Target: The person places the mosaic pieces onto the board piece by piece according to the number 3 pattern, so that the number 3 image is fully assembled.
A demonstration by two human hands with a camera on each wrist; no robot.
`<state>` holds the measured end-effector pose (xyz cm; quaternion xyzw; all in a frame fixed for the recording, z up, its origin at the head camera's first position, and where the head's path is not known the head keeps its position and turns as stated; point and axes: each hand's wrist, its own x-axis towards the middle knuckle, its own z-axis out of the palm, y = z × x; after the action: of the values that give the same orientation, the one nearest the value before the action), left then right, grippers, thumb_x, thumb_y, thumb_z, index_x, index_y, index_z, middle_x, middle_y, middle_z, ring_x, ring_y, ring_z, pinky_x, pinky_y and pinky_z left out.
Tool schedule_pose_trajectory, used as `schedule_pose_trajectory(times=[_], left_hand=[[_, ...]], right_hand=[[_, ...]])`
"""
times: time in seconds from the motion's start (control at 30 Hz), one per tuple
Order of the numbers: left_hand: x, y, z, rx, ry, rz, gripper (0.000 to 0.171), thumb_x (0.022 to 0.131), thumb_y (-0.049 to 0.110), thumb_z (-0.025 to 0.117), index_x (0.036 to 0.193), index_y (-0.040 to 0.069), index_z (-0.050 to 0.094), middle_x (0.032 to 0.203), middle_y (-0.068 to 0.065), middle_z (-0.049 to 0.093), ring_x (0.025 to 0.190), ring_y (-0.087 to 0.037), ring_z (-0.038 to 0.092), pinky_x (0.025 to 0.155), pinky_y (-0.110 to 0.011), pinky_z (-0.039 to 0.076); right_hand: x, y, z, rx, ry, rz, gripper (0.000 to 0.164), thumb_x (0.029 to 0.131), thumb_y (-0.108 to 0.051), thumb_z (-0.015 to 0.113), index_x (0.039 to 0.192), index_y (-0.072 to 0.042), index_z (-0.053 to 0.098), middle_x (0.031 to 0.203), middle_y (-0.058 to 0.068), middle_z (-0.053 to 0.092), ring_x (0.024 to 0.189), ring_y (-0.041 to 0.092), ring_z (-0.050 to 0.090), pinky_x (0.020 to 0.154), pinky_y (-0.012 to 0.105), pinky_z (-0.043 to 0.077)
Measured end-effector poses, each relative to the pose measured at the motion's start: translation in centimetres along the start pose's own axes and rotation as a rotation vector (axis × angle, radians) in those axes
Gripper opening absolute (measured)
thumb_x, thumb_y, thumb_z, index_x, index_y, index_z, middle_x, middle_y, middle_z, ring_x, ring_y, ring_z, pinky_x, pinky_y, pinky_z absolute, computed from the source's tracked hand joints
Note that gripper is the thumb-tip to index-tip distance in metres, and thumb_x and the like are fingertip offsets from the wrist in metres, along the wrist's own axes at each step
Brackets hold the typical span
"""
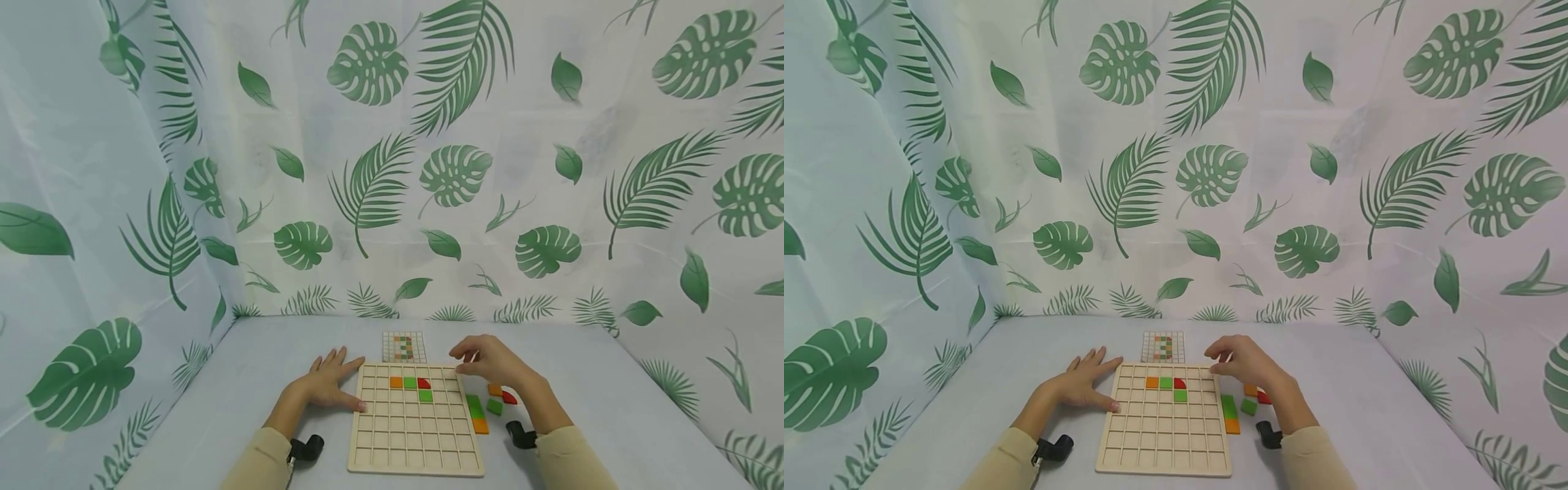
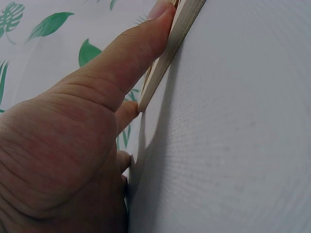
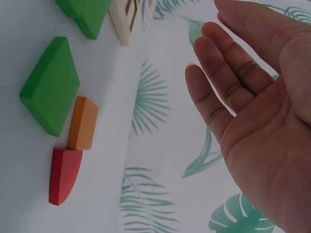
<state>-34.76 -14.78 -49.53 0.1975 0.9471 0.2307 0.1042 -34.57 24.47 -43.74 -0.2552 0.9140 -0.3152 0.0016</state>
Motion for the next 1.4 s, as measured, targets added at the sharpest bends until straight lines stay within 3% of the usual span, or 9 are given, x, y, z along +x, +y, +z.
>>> schedule_pose_trajectory(times=[0.43, 0.63, 0.83, 1.07, 1.4], left_hand=[[0.0, 0.2, 0.0, 0.017, 0.003, -0.001, 0.109, 0.073, 0.072, 0.081, 0.163, 0.027, 0.037, 0.173, -0.023, 0.013, 0.161, -0.045, 0.007, 0.129, -0.065, 0.004], [0.0, 0.3, 0.0, 0.017, 0.005, -0.001, 0.11, 0.073, 0.073, 0.081, 0.163, 0.027, 0.037, 0.173, -0.023, 0.013, 0.162, -0.044, 0.007, 0.129, -0.065, 0.004], [0.0, 0.2, 0.1, 0.026, 0.01, 0.003, 0.11, 0.073, 0.072, 0.081, 0.163, 0.026, 0.038, 0.173, -0.024, 0.014, 0.161, -0.045, 0.008, 0.129, -0.066, 0.005], [0.1, 0.1, 0.1, 0.027, 0.002, -0.005, 0.11, 0.073, 0.073, 0.081, 0.163, 0.028, 0.037, 0.174, -0.023, 0.013, 0.162, -0.044, 0.007, 0.129, -0.065, 0.004], [-0.1, 0.1, 0.2, 0.021, 0.015, 0.012, 0.109, 0.074, 0.069, 0.082, 0.163, 0.026, 0.037, 0.173, -0.024, 0.013, 0.161, -0.045, 0.008, 0.128, -0.066, 0.005]], right_hand=[[-0.8, 1.8, -1.3, -0.038, -0.003, 0.108, 0.027, 0.09, -0.008, 0.08, 0.116, -0.006, 0.077, 0.107, 0.009, 0.075, 0.089, 0.018, 0.06, 0.072, 0.026, 0.055], [-1.5, 2.2, -1.8, -0.037, -0.037, 0.131, 0.024, 0.087, -0.005, 0.082, 0.11, -0.004, 0.078, 0.105, 0.011, 0.075, 0.089, 0.017, 0.063, 0.076, 0.03, 0.057], [-2.1, 2.7, -2.0, -0.03, -0.057, 0.262, 0.02, 0.084, -0.003, 0.083, 0.103, -0.008, 0.08, 0.098, 0.007, 0.074, 0.084, 0.018, 0.061, 0.073, 0.033, 0.056], [-2.5, 2.9, -1.8, -0.106, -0.088, 0.411, 0.017, 0.08, -0.005, 0.086, 0.092, -0.014, 0.078, 0.087, 0.002, 0.068, 0.082, 0.02, 0.057, 0.072, 0.034, 0.052], [-2.4, 3.3, -0.9, -0.176, -0.112, 0.415, 0.022, 0.076, -0.002, 0.089, 0.084, -0.015, 0.074, 0.082, 0.0, 0.065, 0.077, 0.019, 0.057, 0.069, 0.033, 0.051]])
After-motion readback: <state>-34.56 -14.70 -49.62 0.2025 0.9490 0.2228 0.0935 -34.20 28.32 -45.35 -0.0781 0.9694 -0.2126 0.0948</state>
